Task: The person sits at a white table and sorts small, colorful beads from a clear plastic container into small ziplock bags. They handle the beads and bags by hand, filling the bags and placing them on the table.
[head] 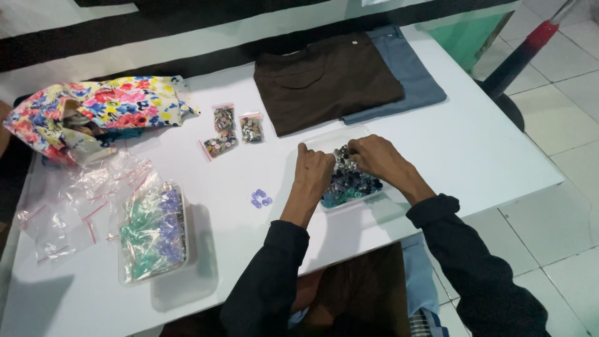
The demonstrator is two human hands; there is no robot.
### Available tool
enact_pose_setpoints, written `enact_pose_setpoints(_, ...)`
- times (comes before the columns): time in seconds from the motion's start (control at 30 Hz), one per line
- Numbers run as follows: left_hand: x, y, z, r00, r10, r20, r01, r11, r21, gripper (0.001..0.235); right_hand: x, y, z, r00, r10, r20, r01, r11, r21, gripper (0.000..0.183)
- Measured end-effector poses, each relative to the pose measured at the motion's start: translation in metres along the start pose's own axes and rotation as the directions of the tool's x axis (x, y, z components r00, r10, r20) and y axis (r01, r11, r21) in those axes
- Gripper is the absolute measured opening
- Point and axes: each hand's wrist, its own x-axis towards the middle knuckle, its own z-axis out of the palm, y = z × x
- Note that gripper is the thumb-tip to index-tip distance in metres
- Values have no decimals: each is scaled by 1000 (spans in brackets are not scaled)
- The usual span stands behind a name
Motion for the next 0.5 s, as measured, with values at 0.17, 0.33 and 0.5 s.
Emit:
enact_pose_setpoints(0.17, 8, -6, 17, 1000, 17, 10, -16, 998, -66, 13, -2, -2, -13, 1000, 17, 12, -19, 986, 163, 26)
enact_pose_setpoints(0.33, 14, -17, 35, 999, 43, -17, -45, 993, -108, 12, -4, -5, -17, 1000, -7, -8, 10, 928, 373, 26)
enact_pose_setpoints(0.5, 19, -16, 38, 1000, 16, 4, -16, 997, -80, 16, 10, 10, 1, 999, -23, 38, 16, 986, 168, 26)
